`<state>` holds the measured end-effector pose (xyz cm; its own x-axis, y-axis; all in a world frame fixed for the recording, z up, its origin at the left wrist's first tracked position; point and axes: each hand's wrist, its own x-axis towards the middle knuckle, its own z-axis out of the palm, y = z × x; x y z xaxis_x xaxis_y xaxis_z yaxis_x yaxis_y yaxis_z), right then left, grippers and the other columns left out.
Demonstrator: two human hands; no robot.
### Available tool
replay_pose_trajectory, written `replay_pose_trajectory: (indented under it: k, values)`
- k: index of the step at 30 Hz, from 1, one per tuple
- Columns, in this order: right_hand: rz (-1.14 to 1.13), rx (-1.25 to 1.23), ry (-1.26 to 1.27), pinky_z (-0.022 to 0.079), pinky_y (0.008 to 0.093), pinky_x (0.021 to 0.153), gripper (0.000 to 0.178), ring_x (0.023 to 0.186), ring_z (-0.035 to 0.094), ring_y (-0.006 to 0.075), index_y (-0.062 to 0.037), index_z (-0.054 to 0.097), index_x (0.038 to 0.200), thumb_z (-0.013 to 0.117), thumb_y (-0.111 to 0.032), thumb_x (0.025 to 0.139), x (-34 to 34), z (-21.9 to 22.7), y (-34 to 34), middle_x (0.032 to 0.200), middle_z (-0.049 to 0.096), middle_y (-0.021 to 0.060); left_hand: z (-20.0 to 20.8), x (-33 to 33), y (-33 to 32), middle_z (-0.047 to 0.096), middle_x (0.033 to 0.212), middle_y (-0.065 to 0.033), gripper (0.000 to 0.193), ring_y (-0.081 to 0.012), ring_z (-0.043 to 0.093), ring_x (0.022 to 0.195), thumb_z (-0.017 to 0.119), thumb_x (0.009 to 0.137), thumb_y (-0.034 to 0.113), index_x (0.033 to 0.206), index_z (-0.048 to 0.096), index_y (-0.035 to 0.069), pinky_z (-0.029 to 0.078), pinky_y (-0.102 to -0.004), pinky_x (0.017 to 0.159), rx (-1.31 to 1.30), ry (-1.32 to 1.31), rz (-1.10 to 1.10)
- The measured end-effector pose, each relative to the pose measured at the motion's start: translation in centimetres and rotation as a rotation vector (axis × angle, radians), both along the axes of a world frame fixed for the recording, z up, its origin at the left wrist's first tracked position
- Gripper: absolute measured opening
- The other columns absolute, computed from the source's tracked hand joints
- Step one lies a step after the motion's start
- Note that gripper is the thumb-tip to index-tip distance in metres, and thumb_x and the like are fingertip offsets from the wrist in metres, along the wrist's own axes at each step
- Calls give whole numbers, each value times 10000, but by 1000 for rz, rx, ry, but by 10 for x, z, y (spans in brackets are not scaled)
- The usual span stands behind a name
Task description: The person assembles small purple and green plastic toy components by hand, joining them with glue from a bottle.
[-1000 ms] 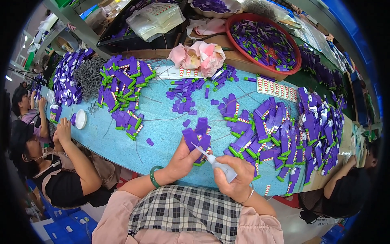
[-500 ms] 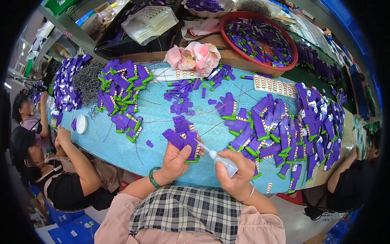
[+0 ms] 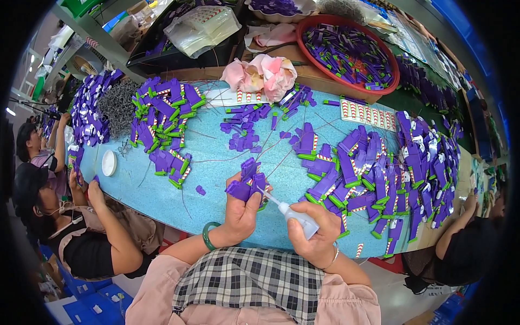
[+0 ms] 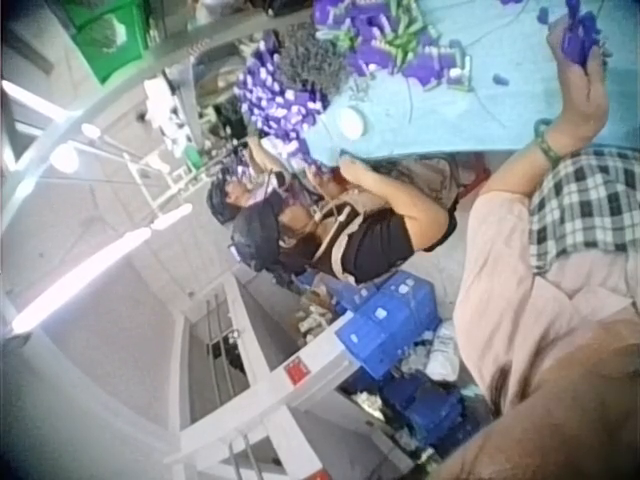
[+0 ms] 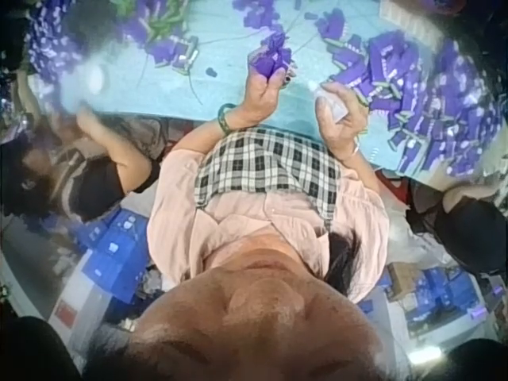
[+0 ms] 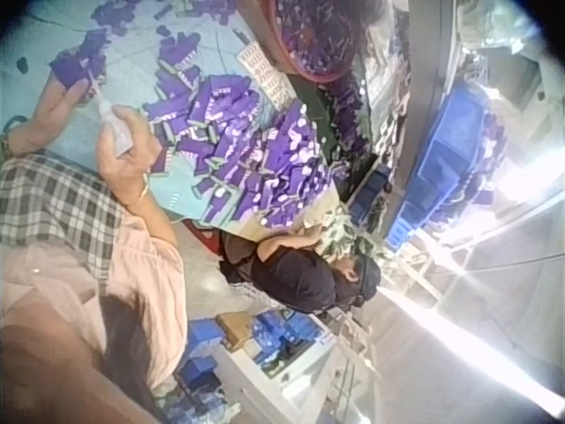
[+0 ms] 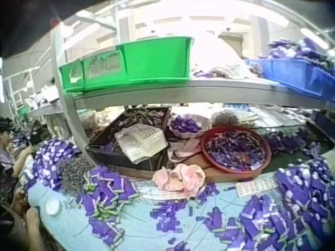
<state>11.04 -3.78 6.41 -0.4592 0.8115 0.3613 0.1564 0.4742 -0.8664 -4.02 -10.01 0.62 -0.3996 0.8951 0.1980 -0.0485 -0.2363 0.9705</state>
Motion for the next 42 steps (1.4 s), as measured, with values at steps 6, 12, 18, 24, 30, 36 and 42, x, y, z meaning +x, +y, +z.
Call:
replay_pose_trajectory:
  k: [6,12,18,24,30,36,42]
  values:
    - [4,37,2,416,256,459,182,498,570,153,-1,612,867,647,-72,704,-3,0,1,661,610,91,-3,-4,3,376,1121,-147,363,-174,514,924,414,904,10,1242,282,9,474,-274,746,80,296,51]
    - [9,66,-3,430,261,477,191,524,589,168,-5,614,877,653,-53,696,-10,2,2,675,621,94,-8,-9,7,370,1130,-146,358,-183,521,917,420,901,10,1236,293,10,482,-276,732,125,358,72]
    - [-24,72,-60,432,286,613,195,680,573,183,-1,603,884,600,-61,698,-1,3,-2,794,613,116,6,-17,2,505,1061,-111,306,-159,555,830,433,900,46,1194,395,-31,468,-291,730,-43,-127,47]
    - [-97,93,14,460,286,571,218,610,602,212,-2,604,885,630,-63,677,15,-12,1,773,629,123,23,-152,30,568,945,-60,248,-134,551,797,507,871,62,1104,445,1,451,-265,696,-96,187,454]
    - [-95,71,40,461,285,570,214,607,602,208,-11,606,879,639,-60,674,23,-15,2,766,627,117,35,-285,51,542,979,-198,416,-354,518,936,649,770,209,1085,492,-13,415,-435,801,-299,1154,806]
    - [-158,61,64,463,277,535,211,590,615,204,-16,616,875,648,-57,671,34,-10,14,741,636,111,49,-230,97,457,1127,-215,476,-358,438,1065,663,745,187,1143,465,17,390,-453,834,-355,1608,1000]
    - [-133,106,138,468,268,511,221,569,619,191,-23,612,882,658,-55,669,49,-15,15,748,646,108,38,-51,132,591,669,-184,285,-380,592,634,616,802,272,929,497,46,449,-464,545,-362,1255,35]
